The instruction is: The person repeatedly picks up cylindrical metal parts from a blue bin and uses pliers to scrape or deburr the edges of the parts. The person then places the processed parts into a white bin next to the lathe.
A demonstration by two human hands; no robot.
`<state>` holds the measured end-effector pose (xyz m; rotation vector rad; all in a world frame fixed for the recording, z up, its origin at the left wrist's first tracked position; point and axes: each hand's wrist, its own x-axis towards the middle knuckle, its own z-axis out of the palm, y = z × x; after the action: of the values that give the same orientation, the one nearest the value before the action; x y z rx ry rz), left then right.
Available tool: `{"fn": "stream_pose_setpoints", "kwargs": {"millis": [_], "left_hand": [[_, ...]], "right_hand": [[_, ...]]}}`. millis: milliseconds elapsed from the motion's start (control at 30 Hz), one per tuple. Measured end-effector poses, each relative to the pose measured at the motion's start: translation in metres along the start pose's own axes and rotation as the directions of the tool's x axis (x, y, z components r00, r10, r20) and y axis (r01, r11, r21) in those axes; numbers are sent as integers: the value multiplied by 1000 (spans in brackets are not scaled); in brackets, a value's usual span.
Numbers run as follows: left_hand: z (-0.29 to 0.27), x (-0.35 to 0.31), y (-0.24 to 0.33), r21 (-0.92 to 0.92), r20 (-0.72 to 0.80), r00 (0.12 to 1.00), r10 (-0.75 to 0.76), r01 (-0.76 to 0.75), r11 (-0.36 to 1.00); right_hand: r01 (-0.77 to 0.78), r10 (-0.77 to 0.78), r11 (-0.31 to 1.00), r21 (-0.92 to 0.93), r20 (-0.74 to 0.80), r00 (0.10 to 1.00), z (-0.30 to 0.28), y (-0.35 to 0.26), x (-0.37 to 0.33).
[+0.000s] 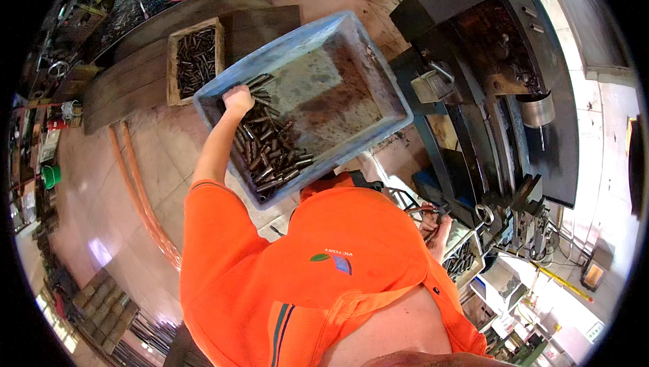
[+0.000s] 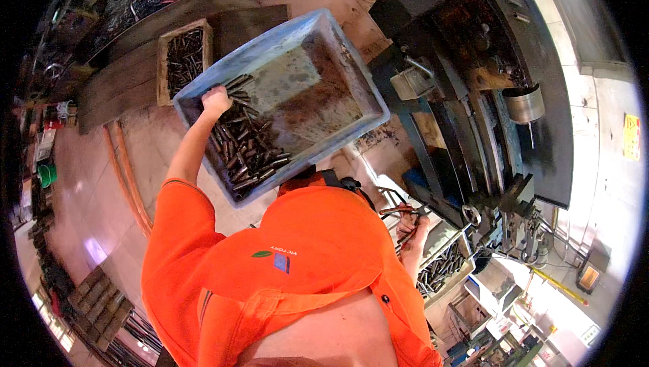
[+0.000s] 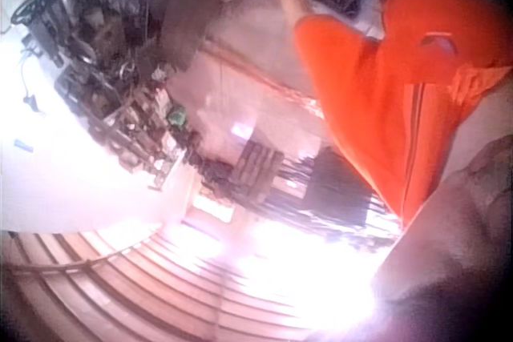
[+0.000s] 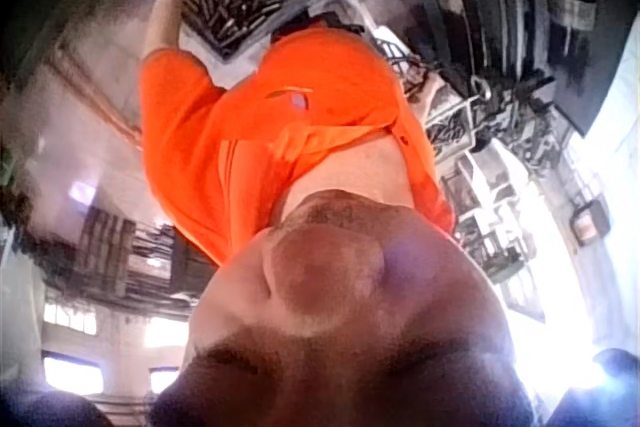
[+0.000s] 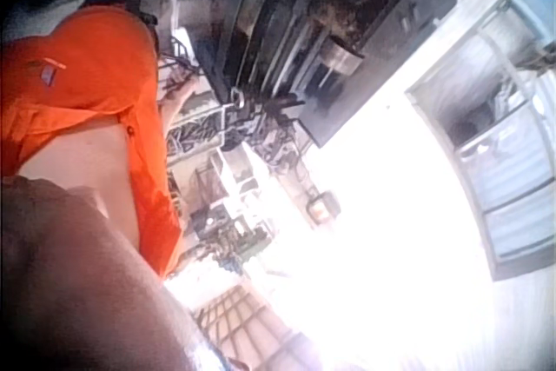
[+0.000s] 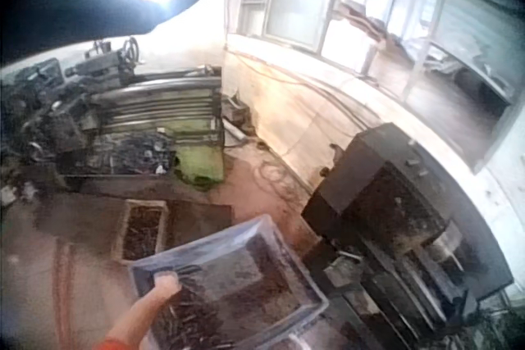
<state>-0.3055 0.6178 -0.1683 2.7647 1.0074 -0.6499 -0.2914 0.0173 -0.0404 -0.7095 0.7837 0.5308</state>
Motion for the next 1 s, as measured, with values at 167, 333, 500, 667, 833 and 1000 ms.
{"fn": "stream_pose_setpoints", "kwargs": {"millis": [167, 333, 500, 667, 833, 1000], "left_hand": [[24, 11, 6, 12, -49, 996, -68, 69, 998], [20, 12, 13, 98, -134, 985, 110, -97, 990], [24, 17, 17, 239, -151, 964, 219, -179, 954], [31, 38, 20, 330, -20, 945, 327, -302, 894], [13, 35, 48, 253, 142, 977, 157, -189, 949], [13, 25, 52, 342, 124, 974, 190, -221, 913]], "right_hand": [[-47, 47, 999, 6, 15, 999, -7, 0, 1], [-96, 94, 994, -57, -50, 994, -12, -10, 6], [-24, 25, 1000, 9, -164, 986, -16, -19, -1], [14, -22, 999, -47, -191, 981, -32, -21, -5], [18, -28, 995, -97, -103, 994, -41, -18, -6], [8, -13, 999, -31, -170, 985, -43, -17, -8]]}}
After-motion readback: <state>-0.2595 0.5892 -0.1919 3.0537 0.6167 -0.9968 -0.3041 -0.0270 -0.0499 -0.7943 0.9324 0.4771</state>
